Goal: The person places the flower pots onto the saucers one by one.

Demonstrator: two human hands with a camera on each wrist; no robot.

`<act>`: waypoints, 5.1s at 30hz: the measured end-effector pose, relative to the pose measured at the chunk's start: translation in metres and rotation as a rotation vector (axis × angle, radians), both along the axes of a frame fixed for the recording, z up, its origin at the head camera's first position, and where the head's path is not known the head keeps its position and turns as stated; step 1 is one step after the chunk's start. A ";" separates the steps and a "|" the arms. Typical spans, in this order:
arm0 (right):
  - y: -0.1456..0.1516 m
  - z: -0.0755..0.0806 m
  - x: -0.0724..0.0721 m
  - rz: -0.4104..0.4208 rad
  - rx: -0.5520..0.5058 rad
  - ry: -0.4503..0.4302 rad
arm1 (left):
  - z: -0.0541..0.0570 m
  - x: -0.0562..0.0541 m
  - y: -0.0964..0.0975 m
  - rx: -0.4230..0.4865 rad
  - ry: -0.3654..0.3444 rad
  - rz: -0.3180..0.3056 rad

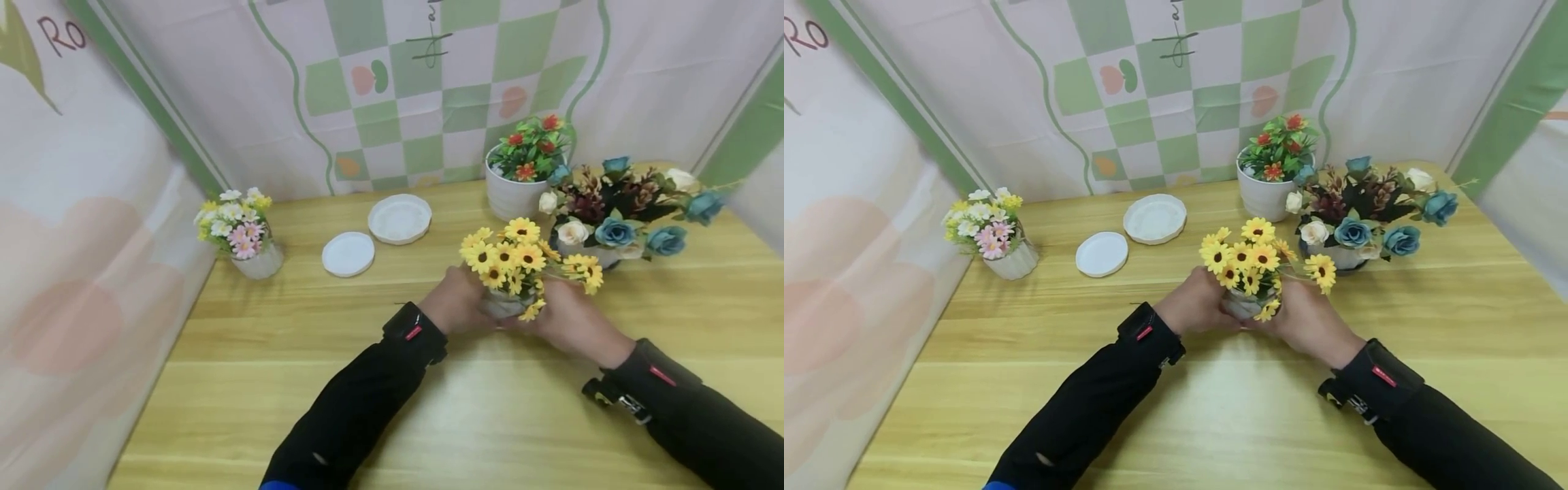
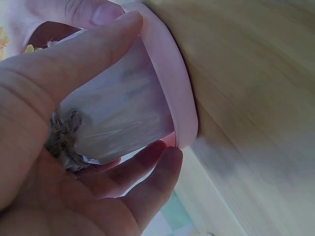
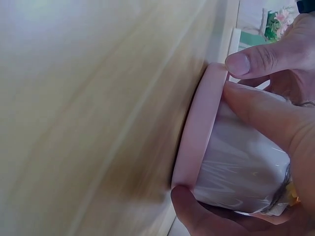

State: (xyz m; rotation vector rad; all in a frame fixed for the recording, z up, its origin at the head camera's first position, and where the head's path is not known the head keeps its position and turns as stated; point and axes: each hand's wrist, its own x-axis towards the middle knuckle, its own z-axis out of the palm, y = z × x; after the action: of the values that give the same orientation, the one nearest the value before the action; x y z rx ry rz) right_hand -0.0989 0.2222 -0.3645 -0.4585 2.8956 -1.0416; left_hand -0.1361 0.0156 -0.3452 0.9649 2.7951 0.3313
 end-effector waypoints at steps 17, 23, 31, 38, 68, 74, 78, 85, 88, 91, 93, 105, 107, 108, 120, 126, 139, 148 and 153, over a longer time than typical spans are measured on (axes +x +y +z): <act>0.047 -0.002 0.002 -0.089 0.075 -0.028 | -0.005 -0.013 0.053 -0.051 0.061 -0.046; 0.057 -0.002 0.000 -0.091 0.065 -0.008 | -0.003 -0.016 0.065 -0.046 0.034 -0.016; 0.067 -0.001 -0.001 -0.096 0.055 0.067 | 0.001 -0.018 0.079 -0.053 0.019 0.011; 0.072 0.000 -0.002 -0.125 0.068 0.047 | 0.002 -0.022 0.088 -0.047 0.011 0.025; 0.098 0.005 -0.027 -0.144 0.092 0.062 | 0.002 -0.044 0.125 0.029 -0.019 0.145; 0.095 0.003 -0.028 -0.137 0.077 0.053 | -0.022 -0.066 0.134 0.038 -0.002 0.118; 0.090 0.000 -0.026 -0.119 0.073 0.069 | -0.057 -0.091 0.147 0.092 -0.022 0.143; 0.080 0.004 -0.019 -0.091 -0.010 0.064 | -0.011 -0.056 0.115 0.082 -0.118 0.112; 0.074 0.005 -0.014 -0.089 -0.013 0.057 | -0.001 -0.046 0.097 0.096 -0.134 0.056; 0.067 0.006 -0.007 -0.085 0.009 0.004 | -0.001 -0.042 0.079 0.103 -0.142 0.026; 0.061 0.009 -0.001 -0.116 0.068 -0.082 | -0.001 -0.041 0.066 0.086 -0.148 0.028; 0.014 0.012 0.038 -0.036 0.365 -0.167 | -0.003 -0.020 -0.051 0.154 -0.160 0.082; 0.003 0.012 0.041 0.014 0.332 -0.125 | -0.005 -0.015 -0.074 0.183 -0.165 0.106; -0.004 0.013 0.041 0.035 0.304 -0.115 | -0.006 -0.012 -0.086 0.204 -0.166 0.124; -0.085 0.016 -0.005 0.166 0.069 -0.157 | -0.011 0.024 -0.211 0.364 -0.164 0.497; -0.126 0.009 -0.040 0.241 0.025 -0.128 | -0.011 0.028 -0.262 0.383 -0.184 0.645; -0.212 0.000 -0.105 0.399 0.054 0.053 | -0.027 -0.002 -0.316 0.516 -0.054 0.917; -0.251 -0.001 -0.125 0.321 0.197 -0.041 | -0.031 -0.030 -0.340 0.589 0.074 0.930; -0.267 0.005 -0.126 0.289 0.294 -0.075 | -0.037 -0.048 -0.351 0.684 0.232 0.810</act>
State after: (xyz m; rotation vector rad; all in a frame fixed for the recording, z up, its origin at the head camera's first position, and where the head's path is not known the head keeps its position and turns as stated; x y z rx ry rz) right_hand -0.2251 -0.0452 -0.3597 -0.7687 2.7411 -0.5695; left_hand -0.1842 -0.3354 -0.3825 -0.1602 3.2036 1.4112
